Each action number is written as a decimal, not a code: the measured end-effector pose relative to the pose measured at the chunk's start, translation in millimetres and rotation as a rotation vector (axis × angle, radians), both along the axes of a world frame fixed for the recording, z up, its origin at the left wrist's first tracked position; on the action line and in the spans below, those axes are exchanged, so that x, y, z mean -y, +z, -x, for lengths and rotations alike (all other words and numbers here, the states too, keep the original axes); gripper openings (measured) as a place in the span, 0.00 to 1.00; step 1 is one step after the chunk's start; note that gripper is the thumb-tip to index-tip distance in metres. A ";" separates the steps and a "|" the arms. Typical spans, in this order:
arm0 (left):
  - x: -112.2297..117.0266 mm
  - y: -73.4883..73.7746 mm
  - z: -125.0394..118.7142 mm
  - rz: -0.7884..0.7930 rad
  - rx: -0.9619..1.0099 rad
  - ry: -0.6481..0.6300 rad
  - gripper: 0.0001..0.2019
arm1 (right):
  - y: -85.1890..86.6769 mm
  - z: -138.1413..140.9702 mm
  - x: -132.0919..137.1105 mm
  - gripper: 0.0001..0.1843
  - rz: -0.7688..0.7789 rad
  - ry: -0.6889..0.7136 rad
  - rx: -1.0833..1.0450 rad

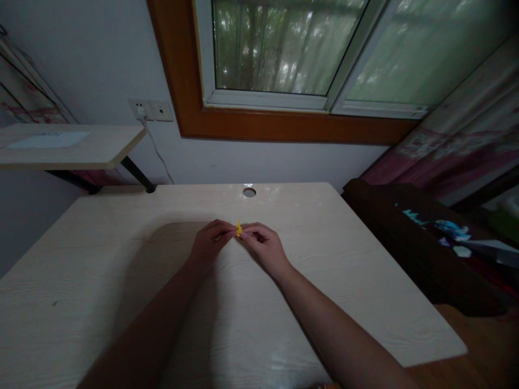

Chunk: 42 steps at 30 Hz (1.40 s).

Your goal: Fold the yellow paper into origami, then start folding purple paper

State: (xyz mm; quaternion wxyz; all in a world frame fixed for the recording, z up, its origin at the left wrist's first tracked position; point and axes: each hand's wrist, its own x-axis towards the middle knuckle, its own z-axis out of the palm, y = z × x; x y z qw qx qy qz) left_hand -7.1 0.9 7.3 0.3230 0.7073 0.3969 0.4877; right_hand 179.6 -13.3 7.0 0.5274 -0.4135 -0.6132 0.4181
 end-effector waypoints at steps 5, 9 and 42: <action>1.8 2.8 0.0 -0.005 -0.004 0.001 0.06 | 2.8 0.2 0.3 0.10 -0.001 0.007 0.010; 2.4 0.8 -0.9 0.007 0.046 -0.036 0.05 | 4.9 0.1 -0.7 0.08 -0.020 0.022 0.007; 4.5 -10.4 -9.5 0.194 0.260 -0.068 0.11 | 1.7 -1.1 4.1 0.09 -0.438 -0.070 0.408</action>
